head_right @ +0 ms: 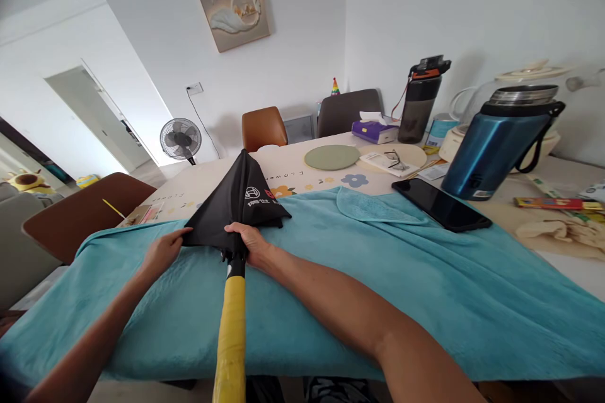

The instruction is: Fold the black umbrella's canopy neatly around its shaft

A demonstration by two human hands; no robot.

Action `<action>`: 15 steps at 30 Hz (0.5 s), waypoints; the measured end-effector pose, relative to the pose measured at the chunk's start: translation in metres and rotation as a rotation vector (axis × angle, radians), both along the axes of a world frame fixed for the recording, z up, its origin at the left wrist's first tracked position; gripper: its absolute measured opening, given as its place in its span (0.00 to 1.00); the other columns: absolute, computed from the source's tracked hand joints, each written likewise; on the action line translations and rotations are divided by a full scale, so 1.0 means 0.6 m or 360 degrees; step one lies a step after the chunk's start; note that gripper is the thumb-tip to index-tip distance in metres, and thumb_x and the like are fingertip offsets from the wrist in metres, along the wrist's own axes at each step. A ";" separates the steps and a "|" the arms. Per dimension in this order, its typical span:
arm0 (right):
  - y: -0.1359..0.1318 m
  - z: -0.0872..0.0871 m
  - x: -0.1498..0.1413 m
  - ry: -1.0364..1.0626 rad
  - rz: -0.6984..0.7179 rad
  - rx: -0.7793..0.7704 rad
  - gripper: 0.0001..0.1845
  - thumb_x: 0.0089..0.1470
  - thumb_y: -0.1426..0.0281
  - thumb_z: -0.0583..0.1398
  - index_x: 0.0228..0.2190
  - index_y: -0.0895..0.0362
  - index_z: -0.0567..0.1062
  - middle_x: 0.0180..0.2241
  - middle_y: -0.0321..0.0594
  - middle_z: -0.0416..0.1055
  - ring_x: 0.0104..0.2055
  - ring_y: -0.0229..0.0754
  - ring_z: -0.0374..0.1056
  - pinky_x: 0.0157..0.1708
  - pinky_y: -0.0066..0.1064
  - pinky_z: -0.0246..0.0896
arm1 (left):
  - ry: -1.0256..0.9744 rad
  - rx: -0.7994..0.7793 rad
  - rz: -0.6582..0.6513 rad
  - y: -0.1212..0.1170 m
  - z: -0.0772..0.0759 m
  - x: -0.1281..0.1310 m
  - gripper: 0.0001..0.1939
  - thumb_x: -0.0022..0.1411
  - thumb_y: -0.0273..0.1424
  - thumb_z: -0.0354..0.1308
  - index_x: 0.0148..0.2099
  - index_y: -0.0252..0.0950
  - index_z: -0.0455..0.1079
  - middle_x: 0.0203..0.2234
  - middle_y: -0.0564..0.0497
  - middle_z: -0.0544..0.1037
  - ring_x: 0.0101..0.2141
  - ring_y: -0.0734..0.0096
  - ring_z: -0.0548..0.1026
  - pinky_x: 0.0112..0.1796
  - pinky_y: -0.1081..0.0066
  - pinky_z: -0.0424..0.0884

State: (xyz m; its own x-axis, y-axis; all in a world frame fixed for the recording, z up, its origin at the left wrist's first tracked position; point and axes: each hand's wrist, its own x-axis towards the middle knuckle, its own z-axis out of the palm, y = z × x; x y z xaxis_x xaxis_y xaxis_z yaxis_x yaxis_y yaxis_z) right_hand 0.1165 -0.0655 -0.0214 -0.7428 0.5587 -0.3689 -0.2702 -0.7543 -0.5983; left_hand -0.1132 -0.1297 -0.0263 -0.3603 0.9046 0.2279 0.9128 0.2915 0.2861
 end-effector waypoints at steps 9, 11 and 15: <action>0.012 0.039 0.003 -0.0120 -0.0129 -0.0016 0.07 0.43 0.75 0.56 0.22 0.57 0.59 0.12 0.30 0.57 0.12 0.34 0.57 0.13 0.28 0.62 | 0.0511 -0.0478 -0.0104 0.012 0.015 0.054 0.23 0.58 0.28 0.41 0.55 0.42 0.63 0.44 0.45 0.73 0.42 0.55 0.70 0.37 0.63 0.64; 0.017 0.063 0.012 -0.0064 -0.0107 0.0017 0.07 0.43 0.75 0.55 0.22 0.57 0.59 0.12 0.31 0.58 0.13 0.35 0.58 0.12 0.27 0.60 | 0.0523 -0.0492 -0.0114 0.017 0.024 0.069 0.25 0.58 0.28 0.40 0.57 0.45 0.58 0.43 0.45 0.73 0.40 0.56 0.72 0.35 0.64 0.64; 0.016 0.098 0.029 0.0003 -0.0100 0.0095 0.06 0.44 0.74 0.56 0.23 0.57 0.60 0.14 0.34 0.61 0.15 0.36 0.61 0.12 0.26 0.59 | 0.0441 -0.0528 -0.0270 0.036 0.029 0.115 0.25 0.57 0.27 0.42 0.57 0.46 0.58 0.33 0.45 0.76 0.33 0.58 0.74 0.30 0.66 0.64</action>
